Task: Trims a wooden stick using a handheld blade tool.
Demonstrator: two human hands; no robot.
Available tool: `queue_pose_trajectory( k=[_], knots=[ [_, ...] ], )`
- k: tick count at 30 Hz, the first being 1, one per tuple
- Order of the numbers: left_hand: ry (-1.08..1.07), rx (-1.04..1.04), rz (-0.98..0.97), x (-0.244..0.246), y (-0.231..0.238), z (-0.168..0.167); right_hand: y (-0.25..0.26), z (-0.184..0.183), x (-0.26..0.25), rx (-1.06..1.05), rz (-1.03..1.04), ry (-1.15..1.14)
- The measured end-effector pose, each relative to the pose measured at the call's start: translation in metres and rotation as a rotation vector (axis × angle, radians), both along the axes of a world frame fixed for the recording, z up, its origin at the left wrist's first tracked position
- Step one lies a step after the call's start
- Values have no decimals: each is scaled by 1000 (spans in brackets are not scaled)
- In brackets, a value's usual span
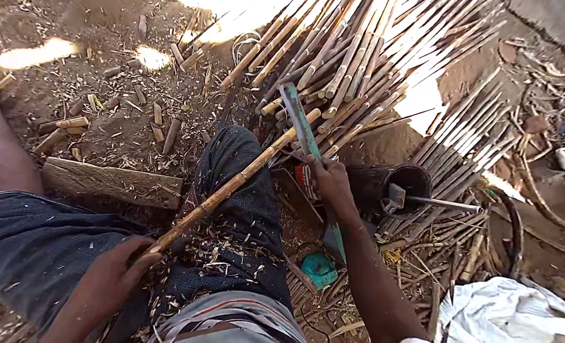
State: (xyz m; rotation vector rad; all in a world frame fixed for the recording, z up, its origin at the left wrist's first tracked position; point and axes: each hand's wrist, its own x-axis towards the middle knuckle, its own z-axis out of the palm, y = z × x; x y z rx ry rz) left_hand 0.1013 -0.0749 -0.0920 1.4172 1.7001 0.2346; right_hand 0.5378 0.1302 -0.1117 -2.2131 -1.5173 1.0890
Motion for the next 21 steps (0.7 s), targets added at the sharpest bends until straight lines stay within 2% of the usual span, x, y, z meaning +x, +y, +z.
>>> queue_pose_trajectory(
  k=[2,6,7,11,12,15,19,21],
  knots=[
    [6,42,115,0,-16,-2,-8,10,-18,-7,39,19],
    [58,174,227,29,3,-6,-63,28,-75,-143,515,30],
    [71,197,222,34,7,-8,-65,28,-75,-149,532,-5],
    [154,306,197,45,4,-13,-22,10,-38,-23,85,-23],
    [179,334,189,45,3,-13,-25,10,-41,-13,87,-14],
    [203,360,166,43,-6,-10,-50,17,-53,-128,279,51],
    [251,432,163,51,-7,-13,-26,10,-28,-45,62,50],
    [273,454,166,54,-5,-15,-52,13,-46,-74,199,58]
  ],
)
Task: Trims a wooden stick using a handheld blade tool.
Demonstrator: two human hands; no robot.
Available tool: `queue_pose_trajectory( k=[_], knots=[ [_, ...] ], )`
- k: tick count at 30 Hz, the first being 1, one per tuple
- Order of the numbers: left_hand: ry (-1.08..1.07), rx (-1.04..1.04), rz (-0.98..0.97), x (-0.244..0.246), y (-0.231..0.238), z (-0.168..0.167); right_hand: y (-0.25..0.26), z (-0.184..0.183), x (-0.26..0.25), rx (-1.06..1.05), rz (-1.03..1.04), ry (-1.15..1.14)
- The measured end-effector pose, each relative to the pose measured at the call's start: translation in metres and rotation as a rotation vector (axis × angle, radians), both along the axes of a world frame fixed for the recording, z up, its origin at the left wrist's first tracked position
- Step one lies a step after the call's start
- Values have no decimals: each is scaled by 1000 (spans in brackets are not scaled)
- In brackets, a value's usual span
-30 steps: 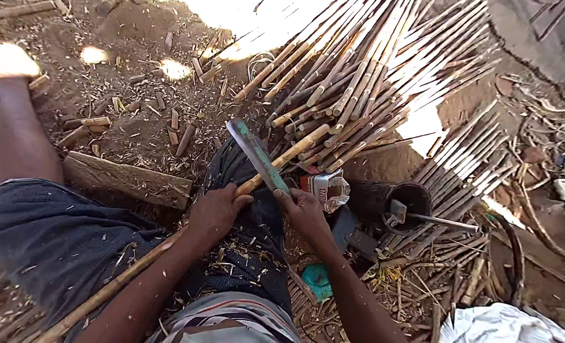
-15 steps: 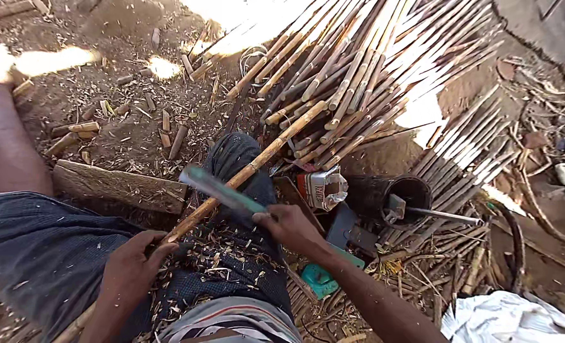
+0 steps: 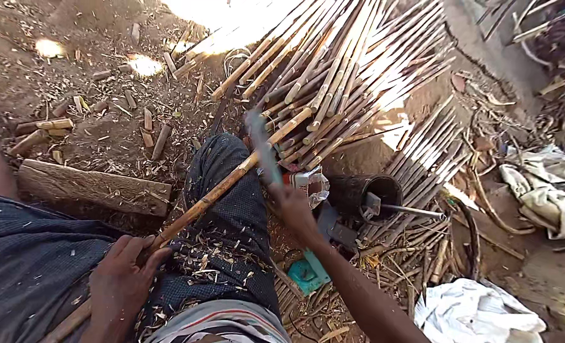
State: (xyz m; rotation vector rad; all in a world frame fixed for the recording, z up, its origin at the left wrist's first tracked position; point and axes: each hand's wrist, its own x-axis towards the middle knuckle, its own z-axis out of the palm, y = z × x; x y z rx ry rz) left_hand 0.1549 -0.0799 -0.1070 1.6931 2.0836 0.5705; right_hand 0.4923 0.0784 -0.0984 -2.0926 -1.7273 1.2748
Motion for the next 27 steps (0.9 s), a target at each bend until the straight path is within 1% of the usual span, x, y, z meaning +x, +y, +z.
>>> queue_pose_trajectory(
  k=[1,2,3,4,5,6,7,9,10,11,13,14,15,18,19,22,23,25,26,27],
  knots=[
    [15,15,0,2,0,-1,-17,4,-11,-15,146,-21],
    [33,35,0,4,-1,-1,-28,7,-18,-22,233,-48],
    [46,51,-1,6,-3,-2,-25,8,-17,-46,197,-36],
    [56,67,0,8,-5,-3,-13,8,-11,-56,82,-23],
    [63,86,2,10,-6,-4,0,2,-3,-28,-52,-21],
    [69,103,2,12,-8,-5,7,-5,2,17,-135,-26],
    [75,112,3,12,-8,-5,6,-6,-1,34,-147,-22],
    [61,96,7,8,-11,-3,-10,1,-14,-28,-35,-3],
    [48,77,-4,6,-14,-1,-15,1,-11,-75,-5,20],
    [39,75,-15,5,-14,-2,-12,2,-3,-79,-9,18],
    [25,86,-7,6,-10,-3,7,0,12,1,-140,48],
    [20,83,4,6,-10,-3,10,-5,14,29,-224,98],
    [16,79,11,7,-9,-3,5,-7,9,35,-245,136],
    [13,85,15,8,-4,-2,-36,2,-13,-12,27,87],
    [11,84,11,8,-4,-2,-40,4,-13,-10,7,98],
    [20,82,22,8,-12,-4,3,1,3,34,-323,209],
    [26,86,20,8,-14,-5,7,-4,4,22,-335,210],
    [21,92,14,8,-11,-4,-9,-5,-1,-94,-154,201],
    [6,82,9,8,-11,-3,-18,-5,-4,-129,-96,210],
    [-4,78,7,8,-11,-2,-20,-4,-2,-142,-85,212]
  ],
)
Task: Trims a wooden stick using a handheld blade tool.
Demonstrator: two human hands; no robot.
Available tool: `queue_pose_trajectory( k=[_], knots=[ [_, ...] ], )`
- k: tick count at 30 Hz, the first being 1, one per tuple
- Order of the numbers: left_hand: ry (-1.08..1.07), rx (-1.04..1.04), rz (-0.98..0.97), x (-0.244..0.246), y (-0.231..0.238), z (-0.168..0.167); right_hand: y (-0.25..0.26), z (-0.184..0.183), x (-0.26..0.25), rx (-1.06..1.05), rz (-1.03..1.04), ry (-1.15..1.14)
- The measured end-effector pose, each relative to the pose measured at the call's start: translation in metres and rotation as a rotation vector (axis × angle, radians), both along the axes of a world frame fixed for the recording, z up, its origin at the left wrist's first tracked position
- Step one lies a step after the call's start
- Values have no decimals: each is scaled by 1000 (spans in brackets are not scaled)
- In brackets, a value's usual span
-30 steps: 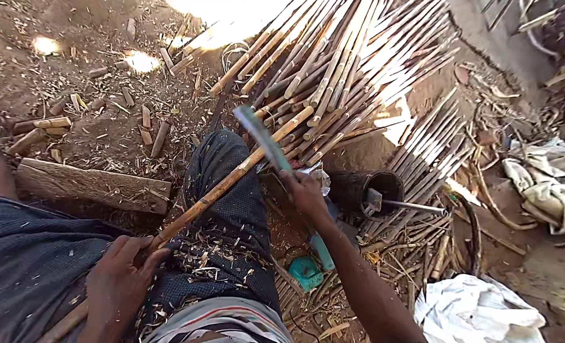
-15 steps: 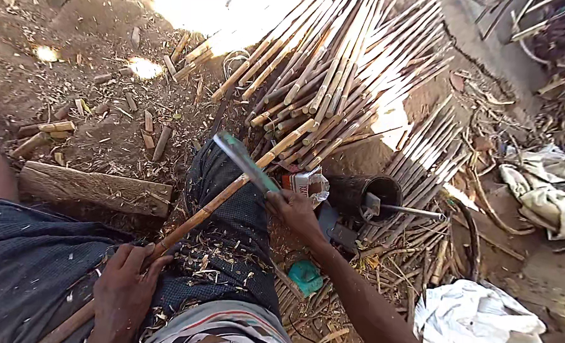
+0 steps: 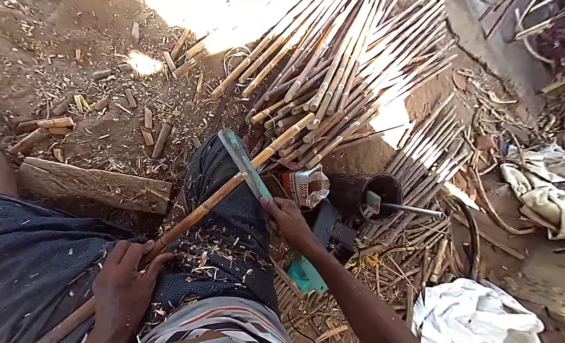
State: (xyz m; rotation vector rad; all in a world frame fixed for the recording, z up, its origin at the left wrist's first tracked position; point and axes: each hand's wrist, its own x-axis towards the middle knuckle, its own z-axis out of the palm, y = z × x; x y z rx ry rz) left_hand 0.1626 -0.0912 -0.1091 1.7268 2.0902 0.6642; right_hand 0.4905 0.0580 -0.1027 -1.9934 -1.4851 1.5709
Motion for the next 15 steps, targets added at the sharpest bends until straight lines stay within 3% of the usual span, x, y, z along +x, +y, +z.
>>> queue_pose_trajectory(
  k=[4,5,8,9,12,13,15],
  knots=[
    [3,-8,28,1,-6,-5,25,-7,15,27,-396,77],
    [7,0,26,1,-6,-5,20,-8,16,40,-336,54],
    [3,23,17,1,-1,-3,-17,7,-8,48,194,-31],
    [2,24,14,0,0,-2,-19,13,-13,34,222,-40],
    [6,21,32,1,-3,-3,18,6,5,110,-135,-2],
    [14,28,28,1,-5,-4,20,1,10,124,-167,-17],
    [21,48,18,1,-3,-5,-3,4,6,70,22,-43]
  ],
)
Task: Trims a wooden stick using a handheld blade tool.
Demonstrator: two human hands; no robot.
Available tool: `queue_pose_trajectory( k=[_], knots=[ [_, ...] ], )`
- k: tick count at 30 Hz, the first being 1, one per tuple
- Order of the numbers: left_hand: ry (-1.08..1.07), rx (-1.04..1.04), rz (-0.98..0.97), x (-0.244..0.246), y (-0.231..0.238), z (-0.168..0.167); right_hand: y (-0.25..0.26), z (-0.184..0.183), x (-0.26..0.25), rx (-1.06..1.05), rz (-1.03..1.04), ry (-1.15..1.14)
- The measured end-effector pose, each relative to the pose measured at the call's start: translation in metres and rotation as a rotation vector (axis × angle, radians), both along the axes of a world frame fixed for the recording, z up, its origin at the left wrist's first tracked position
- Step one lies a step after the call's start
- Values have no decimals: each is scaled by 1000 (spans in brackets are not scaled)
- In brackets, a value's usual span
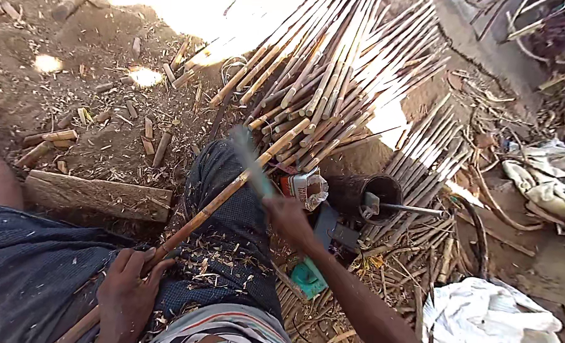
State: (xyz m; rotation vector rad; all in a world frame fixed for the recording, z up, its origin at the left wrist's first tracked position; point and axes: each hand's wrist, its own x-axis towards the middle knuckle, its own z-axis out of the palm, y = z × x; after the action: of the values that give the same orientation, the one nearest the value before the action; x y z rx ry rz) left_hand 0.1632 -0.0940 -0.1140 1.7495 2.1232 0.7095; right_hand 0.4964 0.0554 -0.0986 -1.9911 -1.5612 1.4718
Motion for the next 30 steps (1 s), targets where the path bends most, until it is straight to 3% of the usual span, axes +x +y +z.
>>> queue_pose_trajectory(
  k=[2,6,10,11,15,16,19,22,26,30],
  knots=[
    [-7,1,-8,-1,-4,1,-13,0,-5,-63,76,-8],
    [-8,15,11,0,-6,-2,15,-8,14,-18,-291,56],
    [1,10,-12,-1,-1,-1,-39,5,-14,-70,337,11],
    [-3,10,-13,-1,-1,-1,-40,8,-12,-81,301,43],
    [-27,-86,35,1,-5,9,1,4,35,-30,-479,229],
    [-59,-136,29,-1,-3,14,4,-1,50,1,-562,224],
    [-131,-235,-66,-2,11,27,-21,-22,80,24,-355,110],
    [-129,-246,-177,9,37,37,-61,-61,82,-101,-126,59],
    [-269,-266,-293,25,93,54,-71,-108,59,-199,-15,-125],
    [-563,-488,-373,50,138,75,-57,-114,25,-134,159,-309]
  ],
)
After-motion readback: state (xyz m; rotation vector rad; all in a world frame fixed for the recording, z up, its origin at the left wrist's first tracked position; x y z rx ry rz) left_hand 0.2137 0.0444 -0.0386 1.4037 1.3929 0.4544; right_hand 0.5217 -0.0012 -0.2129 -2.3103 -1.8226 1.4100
